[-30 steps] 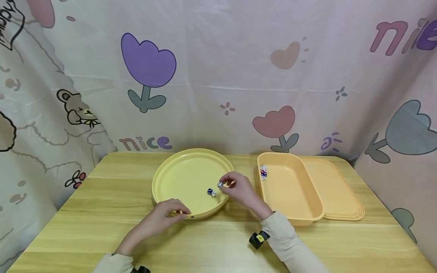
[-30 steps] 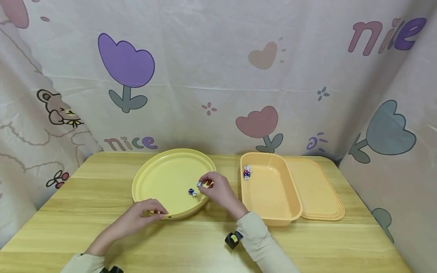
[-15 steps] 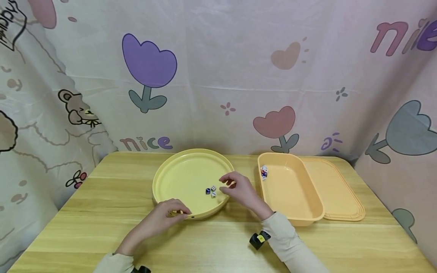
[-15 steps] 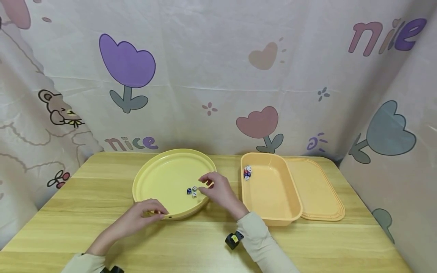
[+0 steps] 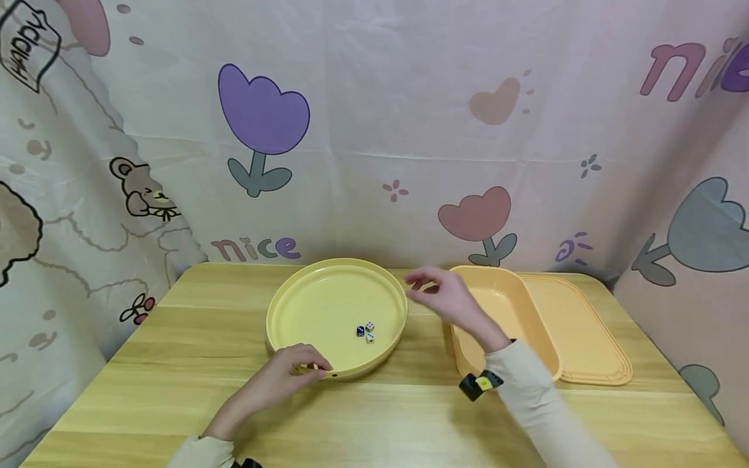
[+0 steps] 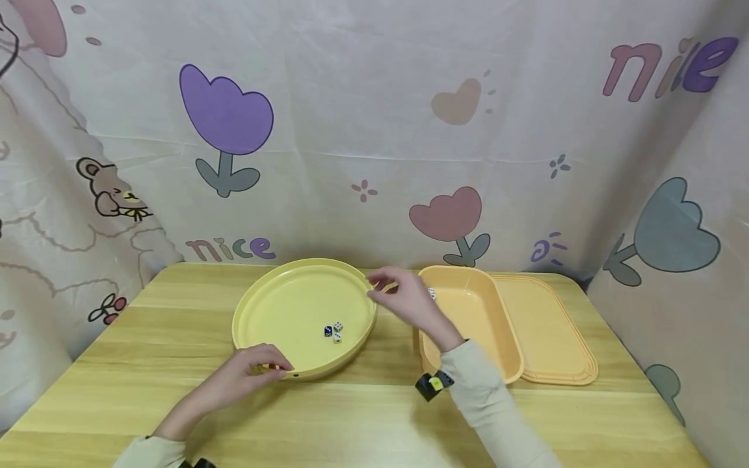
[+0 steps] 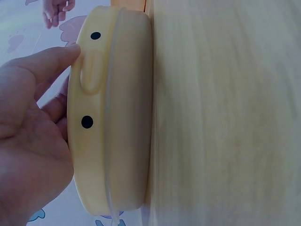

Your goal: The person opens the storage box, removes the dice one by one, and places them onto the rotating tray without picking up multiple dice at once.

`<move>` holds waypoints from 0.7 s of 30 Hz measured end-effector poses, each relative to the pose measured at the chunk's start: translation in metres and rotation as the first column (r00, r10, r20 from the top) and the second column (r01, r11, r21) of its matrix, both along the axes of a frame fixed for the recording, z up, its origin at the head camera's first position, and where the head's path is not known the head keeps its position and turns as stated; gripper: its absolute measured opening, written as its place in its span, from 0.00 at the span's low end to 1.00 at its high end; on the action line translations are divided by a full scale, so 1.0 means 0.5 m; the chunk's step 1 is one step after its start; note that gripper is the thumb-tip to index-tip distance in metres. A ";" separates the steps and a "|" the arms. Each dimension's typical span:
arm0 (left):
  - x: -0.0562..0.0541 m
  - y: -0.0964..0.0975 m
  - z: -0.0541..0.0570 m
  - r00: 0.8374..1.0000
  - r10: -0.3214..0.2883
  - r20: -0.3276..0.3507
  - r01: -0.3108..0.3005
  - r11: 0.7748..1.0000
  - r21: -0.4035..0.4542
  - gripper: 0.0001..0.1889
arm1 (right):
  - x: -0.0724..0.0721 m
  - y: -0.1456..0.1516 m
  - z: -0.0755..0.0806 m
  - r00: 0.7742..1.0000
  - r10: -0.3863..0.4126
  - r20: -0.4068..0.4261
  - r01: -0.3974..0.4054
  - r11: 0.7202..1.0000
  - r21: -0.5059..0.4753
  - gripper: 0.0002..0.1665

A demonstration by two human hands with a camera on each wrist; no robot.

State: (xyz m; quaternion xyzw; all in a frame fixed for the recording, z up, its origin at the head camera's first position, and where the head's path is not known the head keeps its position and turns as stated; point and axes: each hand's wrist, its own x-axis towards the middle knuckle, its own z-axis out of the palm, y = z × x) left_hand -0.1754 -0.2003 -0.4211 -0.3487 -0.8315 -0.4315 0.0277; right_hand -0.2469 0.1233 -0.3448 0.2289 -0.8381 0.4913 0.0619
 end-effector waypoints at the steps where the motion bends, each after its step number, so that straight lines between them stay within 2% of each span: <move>1: 0.000 0.000 0.001 1.000 0.000 0.002 0.000 1.000 -0.001 0.07 | -0.009 0.018 0.005 1.000 -0.024 0.011 0.024 1.000 -0.003 0.14; 5: -0.001 0.000 0.001 1.000 0.005 0.008 -0.005 1.000 -0.010 0.05 | -0.047 0.090 0.002 0.991 -0.103 0.081 0.105 0.994 -0.017 0.15; 11: 0.000 -0.002 0.000 1.000 0.005 -0.009 -0.005 1.000 -0.012 0.04 | -0.096 0.159 -0.051 0.971 -0.157 0.179 0.163 0.987 -0.017 0.17; 18: 0.002 -0.001 -0.001 1.000 -0.002 -0.019 0.002 1.000 -0.006 0.04 | -0.145 0.197 -0.103 0.925 -0.242 0.291 0.248 0.969 0.019 0.18; 21: 0.001 0.001 0.000 1.000 -0.008 -0.023 0.008 1.000 -0.003 0.05 | -0.152 0.214 -0.129 0.905 -0.236 0.354 0.250 0.968 0.005 0.19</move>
